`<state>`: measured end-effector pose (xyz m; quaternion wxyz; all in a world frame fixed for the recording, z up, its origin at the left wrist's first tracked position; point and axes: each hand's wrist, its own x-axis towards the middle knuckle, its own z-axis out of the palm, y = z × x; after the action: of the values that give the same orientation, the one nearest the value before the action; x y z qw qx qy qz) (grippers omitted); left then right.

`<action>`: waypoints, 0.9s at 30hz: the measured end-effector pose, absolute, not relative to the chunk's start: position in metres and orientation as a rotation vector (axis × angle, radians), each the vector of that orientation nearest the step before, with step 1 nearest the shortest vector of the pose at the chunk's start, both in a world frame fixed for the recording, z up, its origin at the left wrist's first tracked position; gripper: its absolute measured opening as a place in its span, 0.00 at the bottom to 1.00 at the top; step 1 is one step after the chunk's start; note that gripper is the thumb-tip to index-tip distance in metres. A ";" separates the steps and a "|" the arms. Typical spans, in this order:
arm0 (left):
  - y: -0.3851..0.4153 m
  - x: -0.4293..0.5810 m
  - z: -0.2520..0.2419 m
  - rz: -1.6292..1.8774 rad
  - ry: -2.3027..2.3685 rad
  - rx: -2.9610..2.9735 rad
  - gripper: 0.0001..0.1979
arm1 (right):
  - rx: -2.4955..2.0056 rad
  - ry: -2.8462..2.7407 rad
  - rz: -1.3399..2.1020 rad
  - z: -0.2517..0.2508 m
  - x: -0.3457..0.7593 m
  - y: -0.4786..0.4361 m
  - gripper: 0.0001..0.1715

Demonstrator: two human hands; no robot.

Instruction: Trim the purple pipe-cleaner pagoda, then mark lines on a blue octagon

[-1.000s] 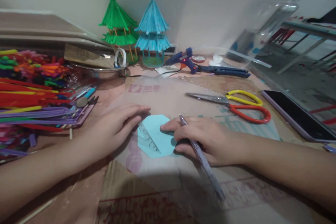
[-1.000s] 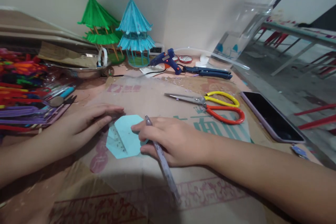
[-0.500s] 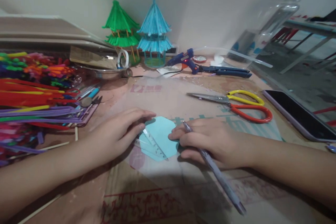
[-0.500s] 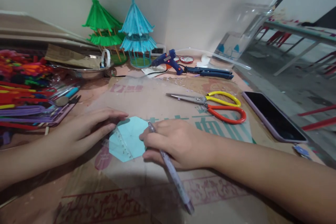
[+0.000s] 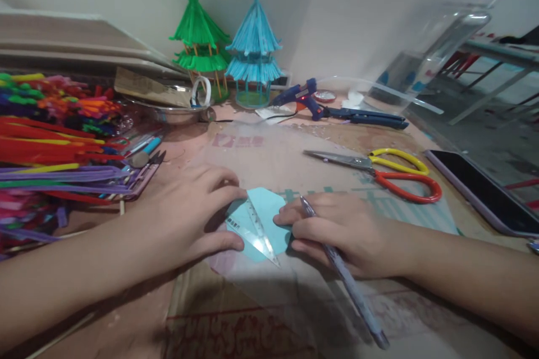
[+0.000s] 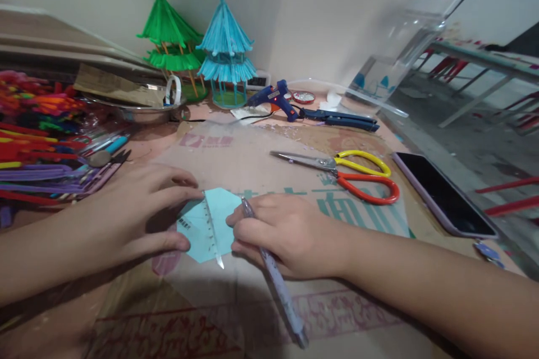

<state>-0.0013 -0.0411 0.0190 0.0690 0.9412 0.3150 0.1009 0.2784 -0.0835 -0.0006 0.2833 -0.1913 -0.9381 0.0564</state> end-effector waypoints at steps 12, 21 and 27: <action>-0.052 0.020 0.000 0.481 1.107 2.688 0.30 | -0.748 -2.372 0.242 -0.003 0.278 -0.079 0.02; -0.060 0.002 -0.001 0.441 0.821 2.934 0.20 | -0.867 -2.463 0.197 -0.004 0.276 -0.083 0.08; -0.061 -0.006 -0.009 0.414 0.843 2.905 0.29 | -0.899 -2.481 0.137 -0.005 0.278 -0.083 0.10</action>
<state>-0.0064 -0.0608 -0.0088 0.0443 0.9506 0.2758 0.1353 0.2779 -0.0829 -0.0049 0.2469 -0.3295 -0.9099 0.0502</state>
